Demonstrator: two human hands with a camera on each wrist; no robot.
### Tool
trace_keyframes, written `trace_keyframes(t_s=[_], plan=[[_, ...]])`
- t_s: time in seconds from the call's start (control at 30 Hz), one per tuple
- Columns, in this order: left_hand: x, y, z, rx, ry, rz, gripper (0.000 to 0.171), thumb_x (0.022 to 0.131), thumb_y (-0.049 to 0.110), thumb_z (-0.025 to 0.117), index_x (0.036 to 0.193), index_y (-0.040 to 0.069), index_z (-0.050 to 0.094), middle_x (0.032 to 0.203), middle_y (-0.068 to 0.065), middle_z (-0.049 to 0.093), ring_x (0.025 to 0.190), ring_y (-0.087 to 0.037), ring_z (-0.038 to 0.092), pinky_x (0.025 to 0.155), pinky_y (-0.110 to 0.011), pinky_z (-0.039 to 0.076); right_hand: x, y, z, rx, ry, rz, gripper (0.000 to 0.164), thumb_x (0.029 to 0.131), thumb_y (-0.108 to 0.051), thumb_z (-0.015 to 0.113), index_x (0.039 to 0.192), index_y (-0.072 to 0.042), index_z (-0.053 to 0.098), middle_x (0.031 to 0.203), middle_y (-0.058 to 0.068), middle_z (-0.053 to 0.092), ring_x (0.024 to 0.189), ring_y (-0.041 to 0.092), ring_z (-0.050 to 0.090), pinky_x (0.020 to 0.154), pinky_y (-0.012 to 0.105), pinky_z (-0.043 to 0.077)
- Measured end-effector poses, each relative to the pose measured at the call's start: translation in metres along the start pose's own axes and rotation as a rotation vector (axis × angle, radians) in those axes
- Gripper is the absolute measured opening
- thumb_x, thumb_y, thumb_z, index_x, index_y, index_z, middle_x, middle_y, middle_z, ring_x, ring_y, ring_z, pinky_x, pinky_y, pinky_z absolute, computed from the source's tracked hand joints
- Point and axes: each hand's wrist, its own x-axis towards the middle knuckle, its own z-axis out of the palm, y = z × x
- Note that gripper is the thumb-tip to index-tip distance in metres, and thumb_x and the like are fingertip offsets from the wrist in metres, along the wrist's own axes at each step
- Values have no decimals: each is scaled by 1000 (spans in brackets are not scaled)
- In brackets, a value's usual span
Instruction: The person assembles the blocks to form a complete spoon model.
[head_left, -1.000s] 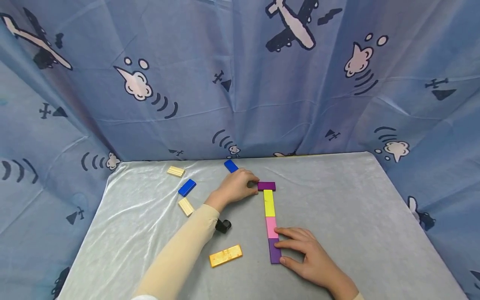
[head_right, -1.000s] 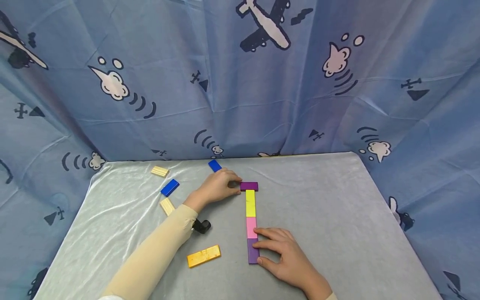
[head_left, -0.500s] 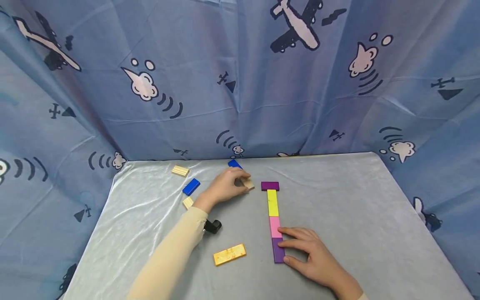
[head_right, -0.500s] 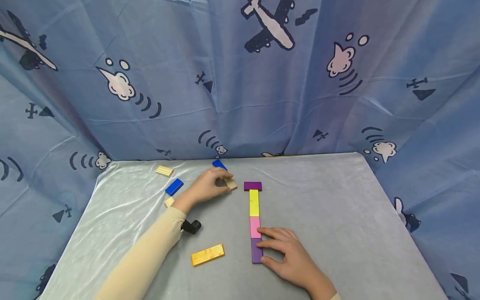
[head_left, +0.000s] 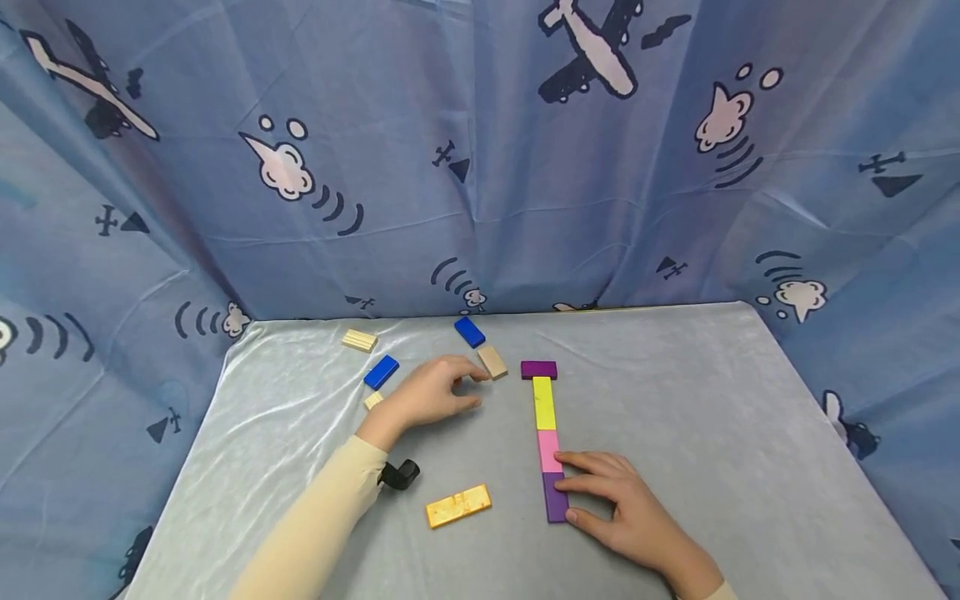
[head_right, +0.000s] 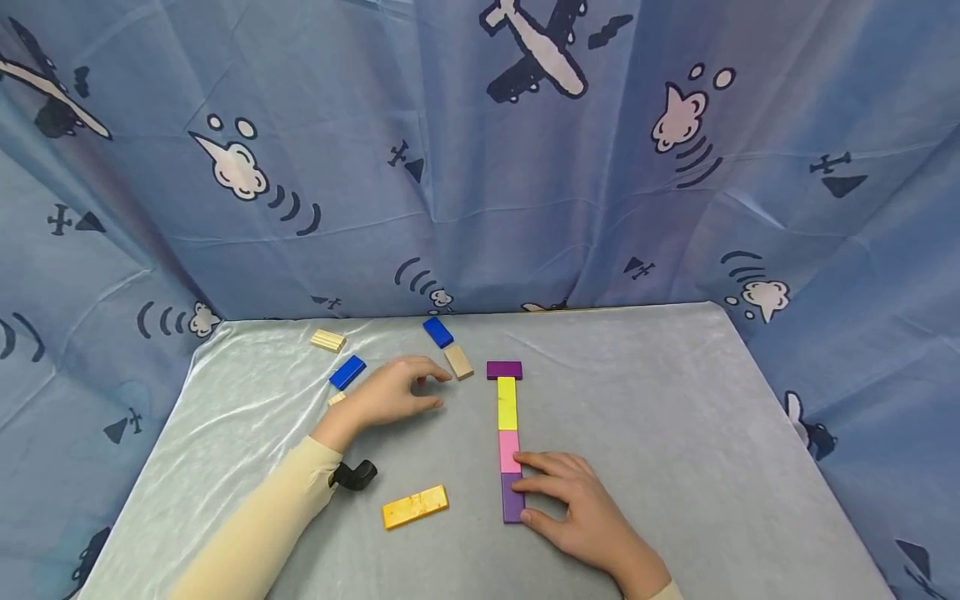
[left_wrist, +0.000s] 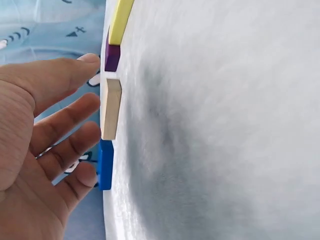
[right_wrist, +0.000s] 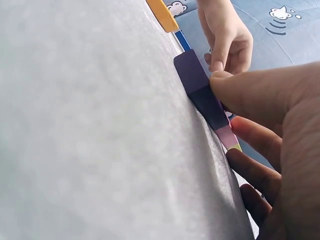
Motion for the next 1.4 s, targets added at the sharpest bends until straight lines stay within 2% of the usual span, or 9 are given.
trace_keyframes(t_s=[0.13,0.27,0.4,0.57,0.8,0.97,1.1,1.2,1.4], plan=[[-17,8,-1,15,-15,14,35,98,22,86,130,13,79,126,2,76,105,-19,69,92,-37,57,1,-1,0,-5,-4,0,39,92,-30,91,127,-41,79,152,-11,64,138,15,57,110,37,40],[-34,13,-1,-3,17,31,34,98,22,85,130,13,79,123,1,77,101,-18,67,88,-37,56,1,-1,1,-8,6,-14,38,92,-29,91,127,-40,79,151,-10,65,137,17,58,109,37,40],[-52,17,0,-60,49,32,34,98,22,85,130,12,79,122,-2,77,100,-20,67,86,-39,57,0,-1,3,-6,11,-27,37,93,-28,90,126,-39,79,150,-8,66,136,18,59,109,36,41],[-76,22,4,-103,69,31,35,97,22,87,130,12,79,123,-2,77,100,-24,69,86,-40,58,-2,-3,3,-15,17,-26,36,92,-29,90,125,-38,80,149,-8,67,134,18,60,107,36,42],[-106,32,14,-98,79,31,36,95,24,89,128,13,79,121,3,75,97,-19,68,86,-33,57,-2,-3,2,-15,8,-2,35,94,-29,89,126,-40,79,150,-10,65,136,18,59,108,38,42],[-124,35,23,-117,77,-15,35,95,27,88,127,16,80,122,7,74,98,-15,67,87,-32,57,-1,-3,1,-24,4,10,35,94,-32,88,127,-41,79,151,-10,65,136,18,59,106,43,44],[-136,35,29,-118,107,-29,34,94,28,89,126,19,80,118,10,74,94,-13,65,83,-30,56,0,-4,0,-8,5,7,35,94,-32,88,127,-40,79,151,-10,65,137,18,59,109,37,40],[-145,34,35,-119,127,-7,33,93,27,90,124,20,80,116,9,75,91,-11,64,81,-29,55,-1,-3,-1,3,10,2,36,93,-30,89,126,-39,79,151,-10,65,137,17,58,110,33,37],[-158,31,46,-83,146,28,33,91,28,92,121,21,80,117,13,73,96,-6,65,85,-29,57,0,-4,0,-19,13,-9,35,93,-30,89,126,-39,80,150,-10,65,136,17,59,108,37,41]])
